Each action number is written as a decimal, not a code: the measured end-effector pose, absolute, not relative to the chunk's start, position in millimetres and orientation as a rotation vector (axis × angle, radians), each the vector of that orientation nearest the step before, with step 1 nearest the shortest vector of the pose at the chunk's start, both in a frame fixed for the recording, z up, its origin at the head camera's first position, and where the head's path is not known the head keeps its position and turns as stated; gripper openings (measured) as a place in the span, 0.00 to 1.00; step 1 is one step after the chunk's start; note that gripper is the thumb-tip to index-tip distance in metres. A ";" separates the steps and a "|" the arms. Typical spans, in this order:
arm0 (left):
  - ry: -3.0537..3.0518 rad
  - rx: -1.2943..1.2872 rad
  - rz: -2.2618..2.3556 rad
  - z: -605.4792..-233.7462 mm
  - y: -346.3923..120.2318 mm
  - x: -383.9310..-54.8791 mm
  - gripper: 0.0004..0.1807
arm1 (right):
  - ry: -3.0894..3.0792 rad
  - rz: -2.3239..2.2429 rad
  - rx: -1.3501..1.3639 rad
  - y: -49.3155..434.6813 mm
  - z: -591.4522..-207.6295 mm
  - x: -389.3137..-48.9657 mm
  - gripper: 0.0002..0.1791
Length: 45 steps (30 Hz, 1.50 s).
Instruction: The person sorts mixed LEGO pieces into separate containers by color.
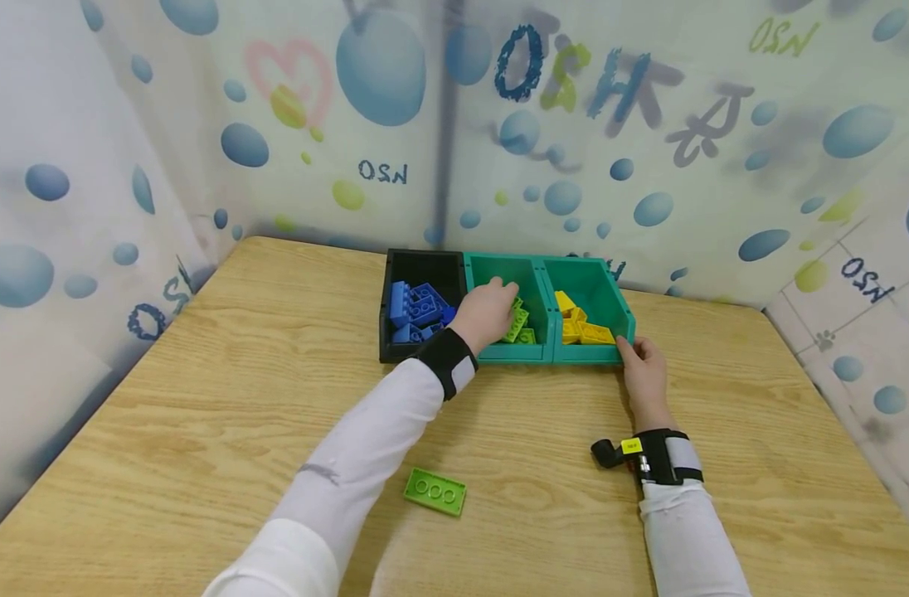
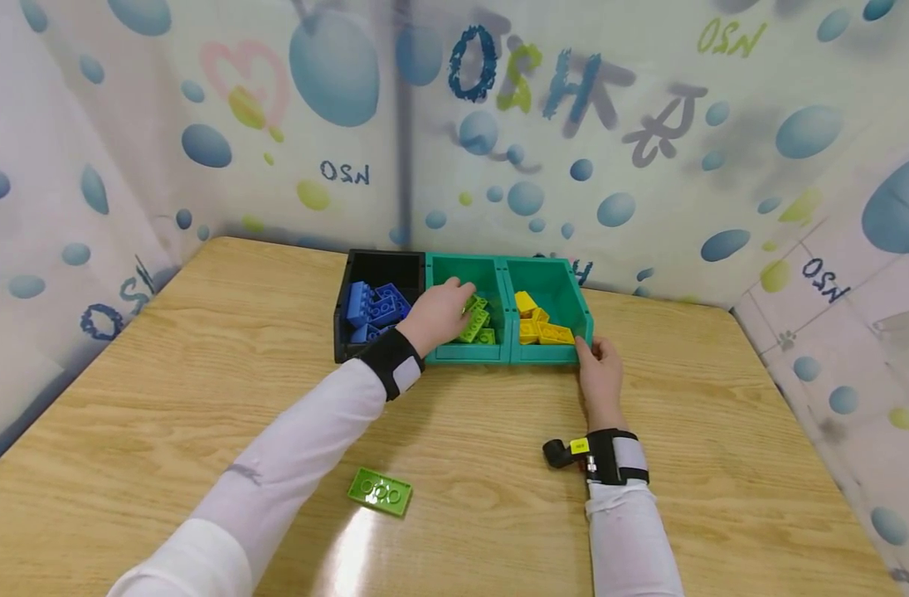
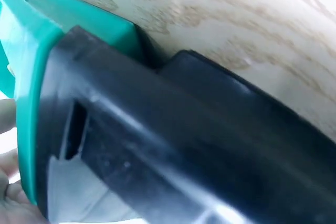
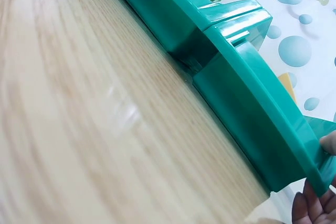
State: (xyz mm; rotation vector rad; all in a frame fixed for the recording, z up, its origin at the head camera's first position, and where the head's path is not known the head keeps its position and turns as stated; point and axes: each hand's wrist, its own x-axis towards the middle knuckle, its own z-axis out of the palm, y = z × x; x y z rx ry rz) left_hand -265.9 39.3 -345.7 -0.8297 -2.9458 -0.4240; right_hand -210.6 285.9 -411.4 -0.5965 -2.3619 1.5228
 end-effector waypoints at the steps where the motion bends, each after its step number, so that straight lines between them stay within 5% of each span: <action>1: -2.949 -0.825 -0.395 -346.4 40.1 -266.1 0.18 | -2.361 1.521 -0.595 285.7 -411.4 -210.5 0.27; 11: -2.960 -0.796 -0.136 -350.1 46.1 -264.9 0.15 | -2.376 1.512 -0.602 285.4 -410.5 -210.4 0.27; 19: -3.010 -0.781 -0.112 -348.5 46.3 -264.5 0.24 | -2.373 1.521 -0.601 285.5 -410.0 -210.3 0.27; 45: -2.827 -0.847 -0.640 -335.0 16.8 -246.0 0.19 | -2.359 1.522 -0.569 284.3 -408.9 -207.5 0.29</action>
